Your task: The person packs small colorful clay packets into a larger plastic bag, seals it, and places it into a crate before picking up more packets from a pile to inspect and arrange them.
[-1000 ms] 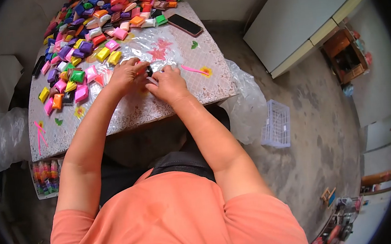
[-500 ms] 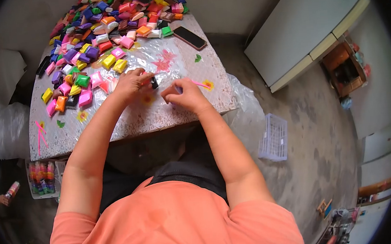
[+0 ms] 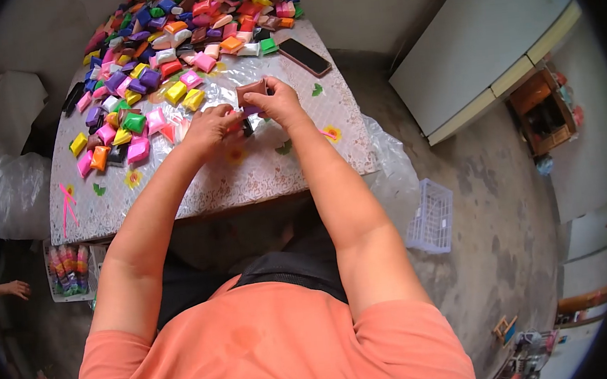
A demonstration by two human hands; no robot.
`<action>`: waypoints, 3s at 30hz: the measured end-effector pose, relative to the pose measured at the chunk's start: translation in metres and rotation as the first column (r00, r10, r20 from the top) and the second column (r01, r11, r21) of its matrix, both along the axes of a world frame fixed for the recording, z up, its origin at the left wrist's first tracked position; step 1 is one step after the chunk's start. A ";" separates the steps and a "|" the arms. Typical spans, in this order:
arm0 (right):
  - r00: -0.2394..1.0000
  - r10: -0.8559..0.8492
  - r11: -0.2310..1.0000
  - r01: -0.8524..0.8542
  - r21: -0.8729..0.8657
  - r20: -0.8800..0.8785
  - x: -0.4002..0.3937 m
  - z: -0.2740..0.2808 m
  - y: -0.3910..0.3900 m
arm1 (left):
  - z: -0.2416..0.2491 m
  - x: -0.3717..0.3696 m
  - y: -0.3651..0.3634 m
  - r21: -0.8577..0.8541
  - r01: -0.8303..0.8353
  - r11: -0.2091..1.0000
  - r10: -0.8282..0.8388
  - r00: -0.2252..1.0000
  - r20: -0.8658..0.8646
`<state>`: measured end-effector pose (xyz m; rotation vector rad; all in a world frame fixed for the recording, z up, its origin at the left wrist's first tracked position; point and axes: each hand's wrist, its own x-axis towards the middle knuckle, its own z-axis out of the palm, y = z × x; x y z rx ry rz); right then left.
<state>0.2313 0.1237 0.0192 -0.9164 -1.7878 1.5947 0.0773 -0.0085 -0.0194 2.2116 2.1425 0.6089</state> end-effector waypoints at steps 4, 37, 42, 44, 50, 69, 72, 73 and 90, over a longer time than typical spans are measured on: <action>0.965 -0.038 0.925 -0.064 0.374 0.260 -0.002 -0.001 0.008 | 0.006 0.002 -0.002 -0.021 -0.003 1.000 0.003 1.000 0.003; 0.657 0.167 0.477 -0.706 0.524 0.735 0.021 0.021 0.045 | 0.057 0.037 0.010 -0.081 -0.222 0.972 0.210 0.969 -0.131; 0.731 0.151 0.464 -0.647 0.605 0.666 0.026 0.013 0.044 | 0.044 0.044 0.036 -0.063 -0.128 0.990 0.129 0.992 0.010; 0.752 0.148 0.514 -0.614 0.600 0.643 0.028 0.014 0.041 | 0.039 0.045 0.041 -0.119 -0.145 0.982 0.156 0.984 0.086; 0.788 0.158 0.471 -0.590 0.656 0.595 0.034 -0.008 0.049 | 0.037 0.044 0.044 -0.186 -0.174 0.967 0.206 0.964 0.170; 0.878 -0.099 0.839 -0.180 0.514 0.468 0.046 -0.001 0.059 | 0.031 0.050 0.063 -0.141 -0.148 0.979 0.179 0.954 0.241; 0.903 -0.140 0.921 -0.031 0.388 0.405 0.039 -0.022 0.065 | 0.032 0.053 0.064 -0.132 -0.163 0.978 0.192 0.949 0.250; 0.897 -0.165 0.946 0.026 0.323 0.411 0.038 -0.015 0.058 | 0.032 0.053 0.064 -0.134 -0.169 0.976 0.199 0.947 0.252; 0.995 -0.096 0.836 0.060 0.545 0.038 0.049 -0.063 0.049 | 0.014 0.035 0.073 -0.094 -0.002 0.996 0.031 0.948 0.317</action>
